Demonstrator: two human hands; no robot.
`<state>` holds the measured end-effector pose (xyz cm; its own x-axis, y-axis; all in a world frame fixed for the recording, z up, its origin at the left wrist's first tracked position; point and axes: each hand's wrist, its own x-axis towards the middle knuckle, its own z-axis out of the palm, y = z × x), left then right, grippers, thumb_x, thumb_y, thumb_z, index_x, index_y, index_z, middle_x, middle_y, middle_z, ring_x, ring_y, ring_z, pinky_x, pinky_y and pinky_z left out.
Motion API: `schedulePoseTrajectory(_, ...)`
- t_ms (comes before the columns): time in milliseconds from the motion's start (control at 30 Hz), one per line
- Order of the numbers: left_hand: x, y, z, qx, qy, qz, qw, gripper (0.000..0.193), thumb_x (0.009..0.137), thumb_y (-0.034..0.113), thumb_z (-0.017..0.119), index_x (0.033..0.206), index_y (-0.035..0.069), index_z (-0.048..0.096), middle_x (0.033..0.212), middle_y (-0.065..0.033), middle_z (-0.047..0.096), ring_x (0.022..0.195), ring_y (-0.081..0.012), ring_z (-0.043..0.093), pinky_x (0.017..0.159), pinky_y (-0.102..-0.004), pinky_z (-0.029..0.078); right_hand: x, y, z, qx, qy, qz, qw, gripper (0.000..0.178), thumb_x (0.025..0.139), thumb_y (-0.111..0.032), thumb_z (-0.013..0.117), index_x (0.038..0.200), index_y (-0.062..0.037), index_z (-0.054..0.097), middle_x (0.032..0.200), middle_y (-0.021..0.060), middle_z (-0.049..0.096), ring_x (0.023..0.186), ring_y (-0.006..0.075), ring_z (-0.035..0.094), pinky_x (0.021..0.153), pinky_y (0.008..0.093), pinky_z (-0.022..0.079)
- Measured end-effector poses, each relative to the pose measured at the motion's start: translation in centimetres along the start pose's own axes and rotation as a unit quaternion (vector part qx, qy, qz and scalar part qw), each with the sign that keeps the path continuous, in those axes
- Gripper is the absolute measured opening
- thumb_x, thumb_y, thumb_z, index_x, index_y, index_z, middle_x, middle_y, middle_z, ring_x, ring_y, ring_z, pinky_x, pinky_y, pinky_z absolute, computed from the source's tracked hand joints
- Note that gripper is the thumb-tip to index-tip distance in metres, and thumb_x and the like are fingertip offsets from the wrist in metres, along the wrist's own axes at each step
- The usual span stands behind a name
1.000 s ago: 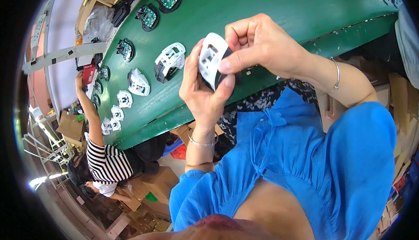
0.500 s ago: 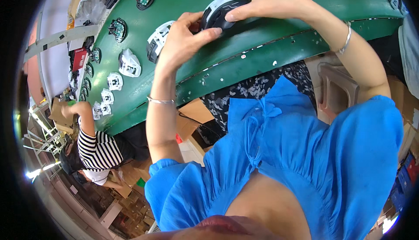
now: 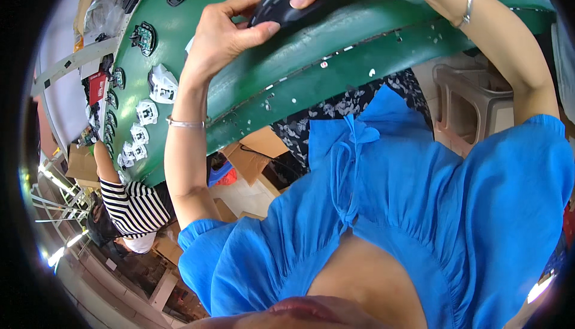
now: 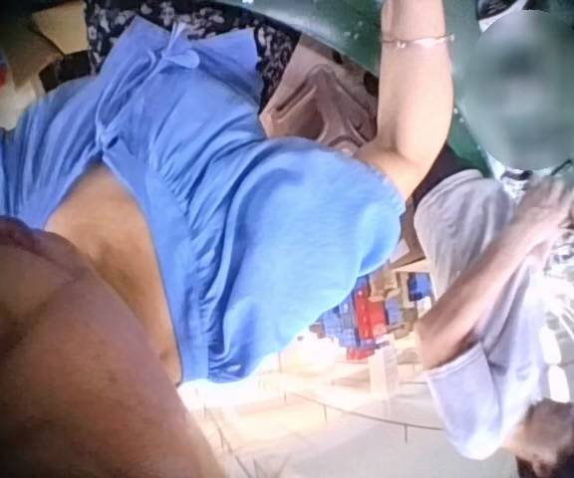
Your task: The person assembles computer mice by hand, combining outer shells with internal circuit boards and plastic components on a production line.
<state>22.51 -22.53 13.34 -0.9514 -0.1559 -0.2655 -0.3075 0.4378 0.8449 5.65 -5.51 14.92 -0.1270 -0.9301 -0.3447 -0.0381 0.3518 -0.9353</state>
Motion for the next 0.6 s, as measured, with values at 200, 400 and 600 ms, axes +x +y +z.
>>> schedulePoseTrajectory(200,-1.0,-1.5,-0.6,-0.011,0.024,0.035,0.999,0.066,0.067,0.026,0.081,0.119,-0.007,0.056,0.105,-0.0168,0.065,0.097,-0.0213,0.062,0.088,-0.0301,0.048,1.4,2.0,0.9,-0.103,0.013,-0.041,0.994,0.058,0.069,-0.028,0.076,0.113,0.0063,0.06,0.097,0.0074,0.064,0.085,0.0123,0.057,0.076,0.0249,0.046)
schedulePoseTrajectory(400,-6.0,-1.2,-3.6,-0.116,0.313,0.09,0.938,0.034,0.089,0.011,0.061,0.12,-0.003,0.057,0.112,-0.0123,0.063,0.103,-0.0203,0.061,0.091,-0.0299,0.046,-1.7,5.0,-1.4,-0.404,0.406,-0.185,0.799,0.056,0.075,-0.035,0.075,0.118,-0.0052,0.058,0.096,0.0086,0.061,0.084,0.019,0.059,0.075,0.0306,0.048)
schedulePoseTrajectory(600,-8.5,-5.3,-4.5,0.177,0.35,0.048,0.919,0.062,0.073,0.024,0.077,0.122,-0.004,0.053,0.122,-0.0189,0.056,0.114,-0.0287,0.053,0.095,-0.0369,0.042,-2.0,5.6,-0.7,-0.584,0.481,-0.076,0.65,0.061,0.075,-0.055,0.066,0.108,-0.0044,0.057,0.092,0.0124,0.055,0.083,0.03,0.059,0.063,0.0396,0.05)
